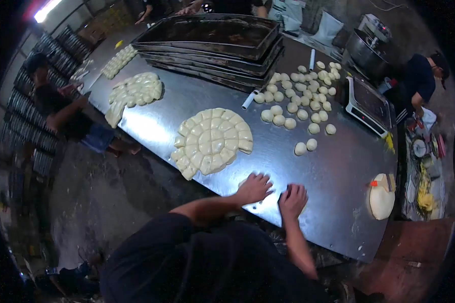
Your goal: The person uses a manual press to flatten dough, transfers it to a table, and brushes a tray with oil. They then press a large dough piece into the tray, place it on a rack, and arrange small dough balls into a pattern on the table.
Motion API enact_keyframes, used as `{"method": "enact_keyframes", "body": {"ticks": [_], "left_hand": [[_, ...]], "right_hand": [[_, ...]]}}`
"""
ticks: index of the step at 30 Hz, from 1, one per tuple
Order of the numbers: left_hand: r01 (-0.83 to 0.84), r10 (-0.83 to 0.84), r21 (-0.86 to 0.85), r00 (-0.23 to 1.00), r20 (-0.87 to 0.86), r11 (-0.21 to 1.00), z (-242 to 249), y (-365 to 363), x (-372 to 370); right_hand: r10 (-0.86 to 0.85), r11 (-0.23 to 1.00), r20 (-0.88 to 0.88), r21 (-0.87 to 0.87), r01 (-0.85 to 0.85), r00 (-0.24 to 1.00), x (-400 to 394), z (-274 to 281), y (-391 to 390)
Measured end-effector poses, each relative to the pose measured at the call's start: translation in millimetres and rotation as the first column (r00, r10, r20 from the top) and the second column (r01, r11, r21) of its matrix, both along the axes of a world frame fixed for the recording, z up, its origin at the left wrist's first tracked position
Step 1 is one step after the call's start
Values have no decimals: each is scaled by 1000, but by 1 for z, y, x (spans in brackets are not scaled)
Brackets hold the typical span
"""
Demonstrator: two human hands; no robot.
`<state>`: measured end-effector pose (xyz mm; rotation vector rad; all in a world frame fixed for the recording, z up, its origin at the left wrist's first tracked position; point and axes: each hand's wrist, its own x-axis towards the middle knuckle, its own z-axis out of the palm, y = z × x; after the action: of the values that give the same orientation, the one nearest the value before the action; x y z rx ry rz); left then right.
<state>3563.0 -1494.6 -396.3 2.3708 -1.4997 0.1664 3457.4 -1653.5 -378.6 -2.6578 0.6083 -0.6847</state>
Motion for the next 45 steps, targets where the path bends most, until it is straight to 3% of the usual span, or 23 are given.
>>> {"method": "enact_keyframes", "body": {"ticks": [2, 3, 6, 7, 8, 10, 11, 12, 15, 16, 17, 19, 20, 22, 26, 28, 30, 31, 34, 38, 40, 41, 45], "left_hand": [[-47, 25, 174, 991, 129, 984, 0, -15, 44], [-49, 57, -46, 978, 202, 998, -5, -3, 63], [-264, 263, -8, 961, 88, 965, -9, 60, 37], [-128, 127, -11, 960, 251, 992, -34, 77, 24], [-319, 319, 10, 946, -59, 948, -15, 67, -7], [-267, 279, -213, 960, 27, 940, -8, 30, -31], [-199, 205, -118, 978, 44, 973, -11, 7, -17], [-131, 137, 50, 978, -155, 990, -12, -9, 9], [-92, 97, -150, 995, 27, 984, -22, 23, 70], [-15, -16, 129, 971, 237, 992, 9, 50, 64], [-213, 223, -81, 964, 145, 974, 12, 62, 41], [-232, 248, -185, 967, 67, 955, -9, 70, 10], [-255, 245, -181, 967, -74, 950, -11, 64, -13], [-164, 163, -195, 986, -17, 967, -4, 22, -22], [-103, 103, -21, 995, -8, 994, 8, 23, 47], [-221, 217, -119, 975, -40, 968, 9, 61, 27], [-188, 182, -63, 979, -97, 980, 8, 76, -11], [-175, 169, -153, 984, -54, 973, 1, 61, -15], [-32, 17, -139, 994, -112, 990, -6, 10, -7], [-152, 149, -179, 988, -27, 972, 12, 48, 24], [-162, 169, -221, 986, 13, 962, 1, 79, -5], [-159, 169, -237, 985, 23, 958, 2, 64, 2], [-3, -26, -177, 986, -166, 984, 5, 29, -2]], "right_hand": [[32, 988, -15, -152, -34, 999, 13, -8, -44], [14, 991, -17, -129, -16, 1000, -1, -4, -64], [-121, 989, -10, -91, 120, 993, -59, -25, -85], [-154, 983, 19, -96, 155, 988, -71, -48, -76], [-35, 998, 157, -55, 44, 987, -71, -38, -47], [103, 992, 154, 63, -114, 983, -42, -52, -13], [194, 981, 110, -13, -194, 975, -16, -42, -9], [168, 984, 59, -73, -164, 984, 8, -24, -15], [26, 990, 70, -143, -16, 997, 17, -7, -80], [55, 993, 107, -108, -44, 993, -3, -13, -95], [16, 998, 91, -57, -11, 996, -29, -29, -86], [92, 995, 153, 33, -98, 984, -50, -37, -66], [197, 972, 199, 91, -218, 960, -53, -27, -36], [157, 987, 148, 10, -161, 976, -19, -32, -4], [82, 994, 161, -89, -68, 984, 17, -28, -59], [29, 998, 65, -55, -26, 997, -30, -29, -65], [149, 987, 247, 16, -157, 958, -54, -42, -36], [140, 964, 212, 194, -182, 967, -53, -35, -11], [244, 965, 132, 70, -255, 961, 3, -21, 15], [129, 989, 215, -97, -111, 968, -11, -23, -36], [59, 997, 169, 42, -67, 984, -50, -38, -17], [227, 955, 264, 129, -268, 937, -56, -27, -4], [270, 945, 171, 140, -294, 948, -3, -20, 25]]}}
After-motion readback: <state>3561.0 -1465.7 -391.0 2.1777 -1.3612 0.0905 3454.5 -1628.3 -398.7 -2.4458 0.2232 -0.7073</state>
